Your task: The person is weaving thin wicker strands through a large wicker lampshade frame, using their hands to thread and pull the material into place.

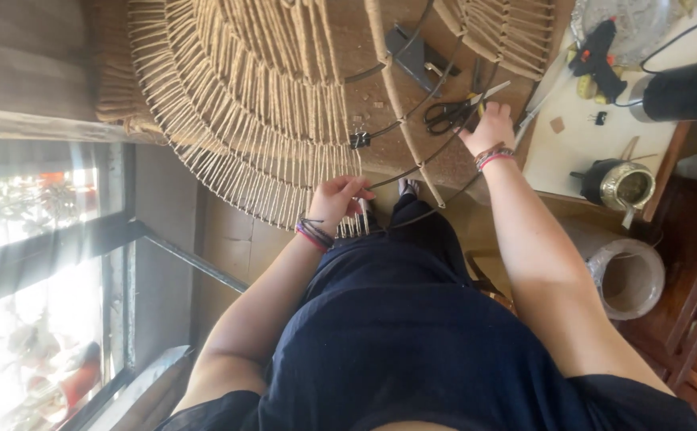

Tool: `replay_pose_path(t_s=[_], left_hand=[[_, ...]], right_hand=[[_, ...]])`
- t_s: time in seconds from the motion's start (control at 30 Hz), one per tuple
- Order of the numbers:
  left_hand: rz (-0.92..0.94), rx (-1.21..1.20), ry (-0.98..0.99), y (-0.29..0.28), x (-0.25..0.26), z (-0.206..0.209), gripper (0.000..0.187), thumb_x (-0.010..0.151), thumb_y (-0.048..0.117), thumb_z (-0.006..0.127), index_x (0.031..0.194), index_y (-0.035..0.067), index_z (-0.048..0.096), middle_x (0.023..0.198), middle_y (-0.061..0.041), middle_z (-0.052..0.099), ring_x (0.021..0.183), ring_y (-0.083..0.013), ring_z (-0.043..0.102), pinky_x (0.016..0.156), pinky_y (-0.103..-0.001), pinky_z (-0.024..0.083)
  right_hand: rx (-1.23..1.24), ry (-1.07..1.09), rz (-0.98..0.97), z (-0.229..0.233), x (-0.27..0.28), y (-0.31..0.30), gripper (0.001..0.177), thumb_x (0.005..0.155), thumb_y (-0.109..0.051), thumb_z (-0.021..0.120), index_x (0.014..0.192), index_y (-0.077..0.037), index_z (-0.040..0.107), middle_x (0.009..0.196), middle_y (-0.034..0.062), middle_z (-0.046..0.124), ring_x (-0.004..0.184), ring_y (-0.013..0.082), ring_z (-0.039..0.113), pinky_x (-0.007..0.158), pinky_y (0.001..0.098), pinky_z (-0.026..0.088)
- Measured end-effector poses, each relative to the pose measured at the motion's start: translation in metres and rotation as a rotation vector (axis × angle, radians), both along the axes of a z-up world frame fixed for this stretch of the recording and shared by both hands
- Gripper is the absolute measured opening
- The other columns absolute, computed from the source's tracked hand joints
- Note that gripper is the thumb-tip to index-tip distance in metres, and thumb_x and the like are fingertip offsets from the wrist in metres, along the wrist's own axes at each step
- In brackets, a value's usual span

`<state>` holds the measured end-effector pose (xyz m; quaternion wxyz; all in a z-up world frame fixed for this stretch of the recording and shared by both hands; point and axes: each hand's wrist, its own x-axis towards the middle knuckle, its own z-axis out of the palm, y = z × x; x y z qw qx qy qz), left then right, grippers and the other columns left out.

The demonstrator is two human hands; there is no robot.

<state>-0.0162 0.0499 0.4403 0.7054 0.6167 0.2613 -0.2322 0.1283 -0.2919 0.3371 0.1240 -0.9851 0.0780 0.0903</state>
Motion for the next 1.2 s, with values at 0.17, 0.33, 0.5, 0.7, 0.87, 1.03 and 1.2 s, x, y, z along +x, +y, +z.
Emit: replay_pose_path(t_s=[0.17, 0.33, 0.5, 0.7, 0.87, 1.03, 1.2], left_hand=[[0.078, -0.161, 0.078, 0.002, 0.002, -0.006, 0.030, 0.102, 0.028, 0.058, 0.106, 0.003, 0.073, 0.089, -0.018, 0.077, 0.059, -0.0223, 0.074, 0.046, -0.026, 0.059], [0.080, -0.210, 0.069, 0.001, -0.004, -0.015, 0.028, 0.098, 0.024, 0.065, 0.113, 0.001, 0.071, 0.094, -0.017, 0.076, 0.060, -0.0212, 0.074, 0.048, -0.025, 0.060], [0.159, -0.361, 0.154, 0.004, -0.013, 0.001, 0.022, 0.096, 0.015, 0.067, 0.110, -0.001, 0.072, 0.089, -0.011, 0.075, 0.055, -0.0121, 0.062, 0.048, -0.021, 0.050], [0.158, -0.283, 0.123, 0.003, -0.019, -0.004, 0.019, 0.092, 0.017, 0.073, 0.103, 0.001, 0.074, 0.085, -0.008, 0.076, 0.053, -0.0093, 0.061, 0.045, -0.019, 0.047], [0.187, -0.170, -0.071, 0.003, -0.025, -0.019, 0.020, 0.090, 0.014, 0.077, 0.101, -0.002, 0.073, 0.087, -0.020, 0.077, 0.053, -0.0187, 0.072, 0.042, -0.022, 0.056], [0.142, -0.077, -0.120, 0.007, -0.023, -0.002, 0.018, 0.090, 0.014, 0.075, 0.099, -0.001, 0.075, 0.082, -0.016, 0.077, 0.054, -0.0170, 0.072, 0.044, -0.021, 0.056], [0.086, 0.020, -0.154, 0.004, -0.024, -0.011, 0.018, 0.090, 0.018, 0.074, 0.099, 0.003, 0.076, 0.081, -0.009, 0.079, 0.057, -0.0142, 0.074, 0.048, -0.020, 0.058]], right_hand=[[-0.100, 0.248, 0.095, 0.033, 0.022, -0.006, 0.046, 0.083, -0.033, 0.072, 0.109, 0.006, 0.072, 0.103, 0.0285, 0.074, 0.099, 0.0474, 0.073, 0.081, 0.0551, 0.060], [-0.242, 0.575, 0.085, 0.149, -0.009, -0.013, 0.055, 0.087, -0.034, 0.055, 0.111, 0.010, 0.079, 0.102, 0.0340, 0.078, 0.105, 0.0481, 0.073, 0.087, 0.0582, 0.056], [-0.327, 0.810, 0.045, 0.198, -0.070, -0.041, 0.046, 0.096, -0.027, 0.051, 0.124, 0.004, 0.070, 0.115, 0.0330, 0.076, 0.106, 0.0488, 0.073, 0.089, 0.0585, 0.055], [0.309, 0.612, 0.386, 0.150, -0.095, 0.028, 0.031, 0.096, -0.013, 0.060, 0.125, -0.002, 0.057, 0.115, 0.0150, 0.068, 0.101, 0.0269, 0.069, 0.091, 0.0398, 0.058], [0.221, 0.637, 0.680, 0.097, -0.081, 0.063, 0.066, 0.081, -0.016, 0.064, 0.146, -0.015, 0.050, 0.129, 0.0179, 0.068, 0.126, 0.0390, 0.061, 0.108, 0.0513, 0.049], [0.162, 0.600, 0.775, 0.087, -0.067, 0.081, 0.060, 0.079, -0.016, 0.064, 0.139, -0.017, 0.055, 0.125, 0.0146, 0.068, 0.121, 0.0377, 0.064, 0.104, 0.0520, 0.050], [-0.183, 0.433, 0.864, 0.092, -0.064, 0.103, 0.051, 0.084, -0.021, 0.061, 0.135, -0.027, 0.062, 0.112, 0.0030, 0.072, 0.106, 0.0251, 0.073, 0.090, 0.0430, 0.059]])
